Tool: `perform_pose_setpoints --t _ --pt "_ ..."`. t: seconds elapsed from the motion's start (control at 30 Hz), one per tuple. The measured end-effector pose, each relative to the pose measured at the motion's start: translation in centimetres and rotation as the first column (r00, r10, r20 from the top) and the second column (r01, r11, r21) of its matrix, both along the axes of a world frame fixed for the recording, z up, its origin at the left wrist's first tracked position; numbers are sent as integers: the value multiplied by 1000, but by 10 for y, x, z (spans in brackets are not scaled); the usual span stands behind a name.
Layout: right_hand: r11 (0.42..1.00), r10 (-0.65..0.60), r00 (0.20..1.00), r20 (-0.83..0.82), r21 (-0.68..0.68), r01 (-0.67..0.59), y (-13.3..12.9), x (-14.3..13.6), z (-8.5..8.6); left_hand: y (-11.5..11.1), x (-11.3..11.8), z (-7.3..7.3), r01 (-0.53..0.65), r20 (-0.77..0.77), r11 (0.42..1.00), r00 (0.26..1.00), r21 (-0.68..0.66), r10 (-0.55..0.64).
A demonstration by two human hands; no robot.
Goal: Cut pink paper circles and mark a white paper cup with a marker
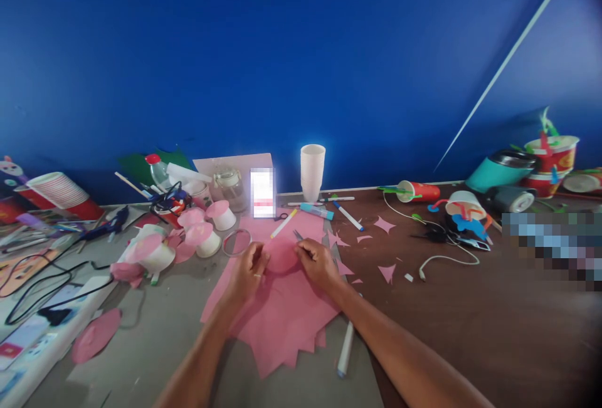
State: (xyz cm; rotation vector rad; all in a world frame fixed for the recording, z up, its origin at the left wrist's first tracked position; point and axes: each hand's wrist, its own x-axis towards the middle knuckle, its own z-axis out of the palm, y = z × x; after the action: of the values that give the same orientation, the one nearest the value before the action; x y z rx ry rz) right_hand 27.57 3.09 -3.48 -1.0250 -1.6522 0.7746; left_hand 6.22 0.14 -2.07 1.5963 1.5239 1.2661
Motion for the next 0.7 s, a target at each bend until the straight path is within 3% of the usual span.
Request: perform_pose_setpoints --t 0.13,0.3,0.5,0.7 --pt "998 -53 998 -43 33 54 0 1 1 1 -1 -3 77 -17 993 997 -95 -79" --pt "997 -37 998 -42 62 39 0 2 -1 3 4 0 110 190 970 979 -216 -69" --pt "1000 -10 998 -58 -27 8 -2 -2 -2 -1 17 12 169 416 932 909 -321 -21" --pt "986 19 989 -149 -161 -43 -4 -7 2 -2 22 8 189 394 926 918 -327 -49"
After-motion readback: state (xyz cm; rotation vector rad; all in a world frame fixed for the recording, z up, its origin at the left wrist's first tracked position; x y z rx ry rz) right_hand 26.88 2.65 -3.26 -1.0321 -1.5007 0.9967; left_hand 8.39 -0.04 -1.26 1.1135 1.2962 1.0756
